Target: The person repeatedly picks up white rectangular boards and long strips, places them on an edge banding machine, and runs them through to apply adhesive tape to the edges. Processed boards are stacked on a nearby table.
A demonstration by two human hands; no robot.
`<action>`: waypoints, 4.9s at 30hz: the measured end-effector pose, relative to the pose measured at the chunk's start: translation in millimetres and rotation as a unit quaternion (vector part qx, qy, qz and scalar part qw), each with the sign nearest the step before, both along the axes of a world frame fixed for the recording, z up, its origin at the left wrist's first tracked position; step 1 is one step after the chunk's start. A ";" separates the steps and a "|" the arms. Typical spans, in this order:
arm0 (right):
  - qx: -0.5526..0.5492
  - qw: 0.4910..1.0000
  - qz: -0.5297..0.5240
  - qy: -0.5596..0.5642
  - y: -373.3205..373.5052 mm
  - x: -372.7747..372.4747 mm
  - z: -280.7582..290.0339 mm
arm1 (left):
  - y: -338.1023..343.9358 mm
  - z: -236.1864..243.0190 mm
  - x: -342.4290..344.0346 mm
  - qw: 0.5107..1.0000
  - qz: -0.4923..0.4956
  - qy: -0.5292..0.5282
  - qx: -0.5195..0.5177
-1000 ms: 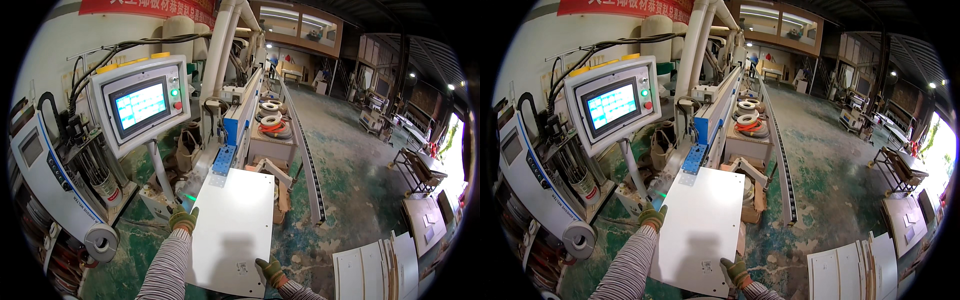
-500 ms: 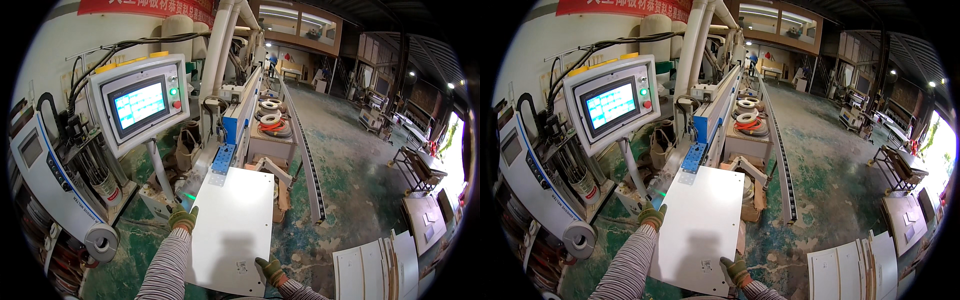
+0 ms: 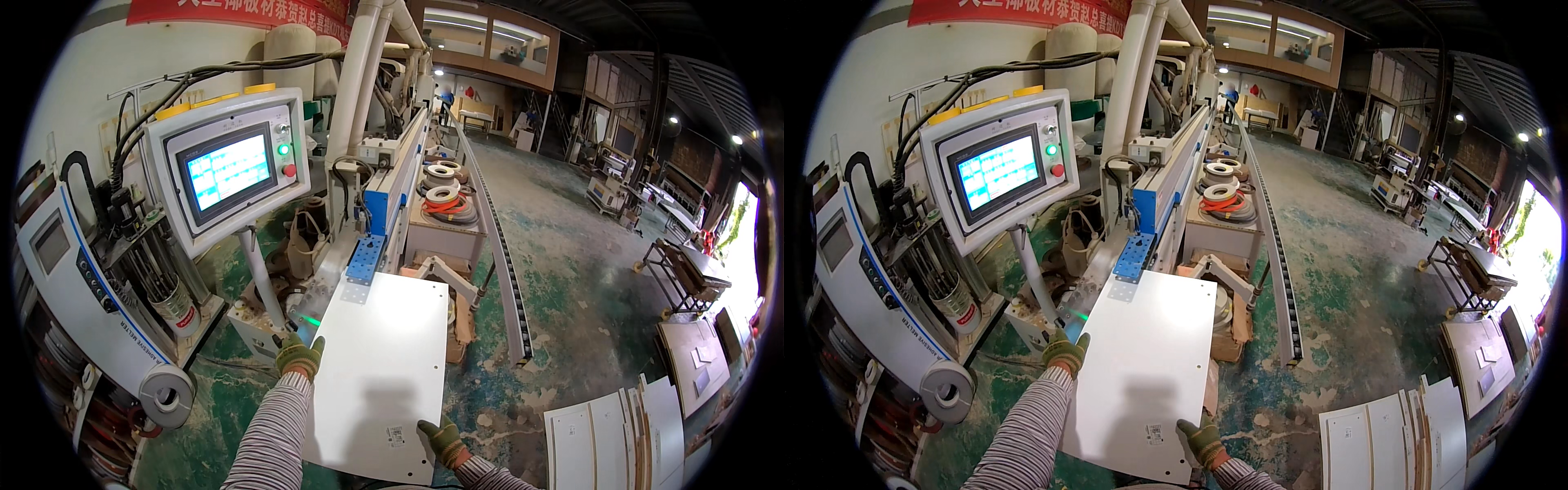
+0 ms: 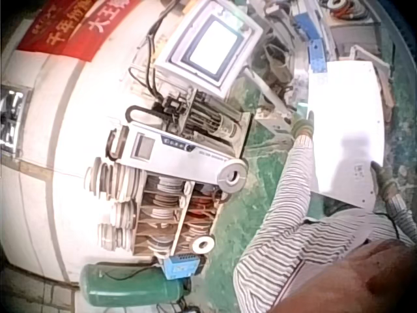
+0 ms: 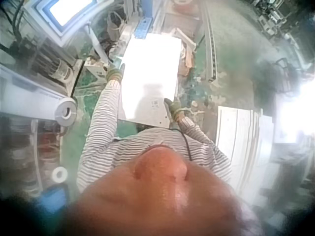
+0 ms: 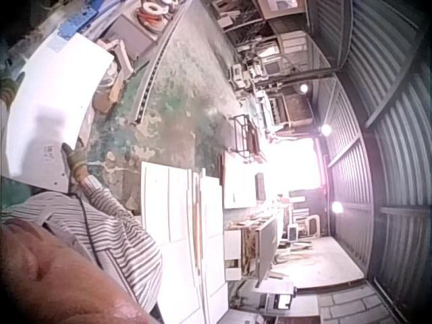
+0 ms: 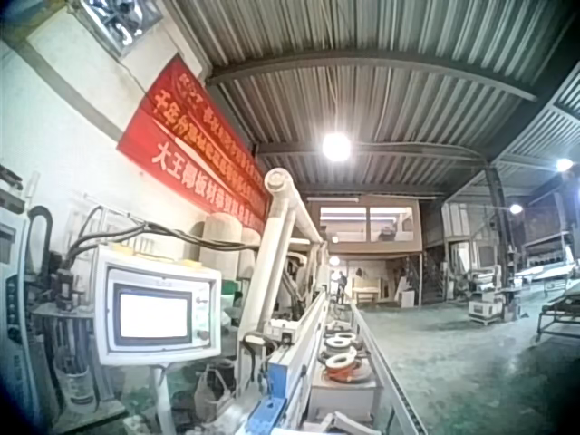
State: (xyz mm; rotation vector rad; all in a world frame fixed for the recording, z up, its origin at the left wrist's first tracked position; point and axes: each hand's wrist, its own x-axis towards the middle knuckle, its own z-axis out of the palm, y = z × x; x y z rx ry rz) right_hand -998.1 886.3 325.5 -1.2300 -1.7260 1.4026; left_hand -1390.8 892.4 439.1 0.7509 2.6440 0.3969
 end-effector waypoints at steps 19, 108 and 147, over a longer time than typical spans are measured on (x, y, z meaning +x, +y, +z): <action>-0.014 1.000 0.003 0.012 -0.7 -2.5 0.7 | 6.0 -37.0 -13.2 0.995 0.008 0.095 0.031; -0.100 0.992 -0.013 0.070 4.4 -0.2 -8.5 | -2.0 -28.1 -12.6 0.995 -0.003 0.079 0.061; -0.094 0.993 -0.019 0.074 -3.8 -12.4 21.8 | -7.6 -16.5 -13.8 0.995 0.005 0.064 0.080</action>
